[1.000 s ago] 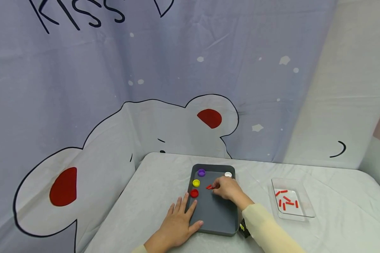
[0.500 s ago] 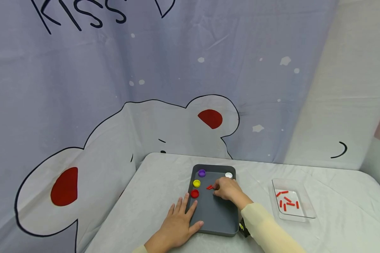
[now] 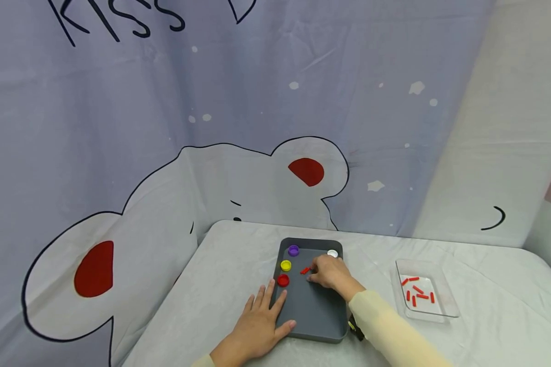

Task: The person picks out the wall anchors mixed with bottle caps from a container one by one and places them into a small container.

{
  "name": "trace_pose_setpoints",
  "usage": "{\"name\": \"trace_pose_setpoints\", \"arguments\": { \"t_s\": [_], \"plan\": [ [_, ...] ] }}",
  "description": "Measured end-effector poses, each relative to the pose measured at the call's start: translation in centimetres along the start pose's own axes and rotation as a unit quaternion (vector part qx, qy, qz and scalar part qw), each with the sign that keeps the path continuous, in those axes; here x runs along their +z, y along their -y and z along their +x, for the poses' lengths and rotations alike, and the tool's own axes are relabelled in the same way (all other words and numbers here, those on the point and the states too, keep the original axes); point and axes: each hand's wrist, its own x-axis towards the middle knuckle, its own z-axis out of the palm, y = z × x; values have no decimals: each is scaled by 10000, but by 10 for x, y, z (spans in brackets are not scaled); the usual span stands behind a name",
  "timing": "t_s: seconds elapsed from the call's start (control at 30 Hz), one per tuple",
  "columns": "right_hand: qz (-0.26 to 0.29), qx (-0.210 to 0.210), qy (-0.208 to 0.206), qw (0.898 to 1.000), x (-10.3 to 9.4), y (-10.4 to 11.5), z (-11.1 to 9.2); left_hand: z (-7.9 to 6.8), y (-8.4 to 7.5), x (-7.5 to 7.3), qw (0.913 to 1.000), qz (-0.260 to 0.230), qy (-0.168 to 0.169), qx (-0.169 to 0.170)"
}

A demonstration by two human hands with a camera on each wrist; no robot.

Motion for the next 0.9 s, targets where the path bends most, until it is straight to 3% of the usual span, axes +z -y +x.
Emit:
{"name": "trace_pose_setpoints", "arguments": {
  "t_s": [0.47,0.9],
  "plan": [
    [-161,-353,-23,9992,4,0,9,2,3,-1,10000,20,-43,5],
    [245,-537,75,9982,8,-1,10,1,1,-1,10000,-19,7,70]
  ]
}}
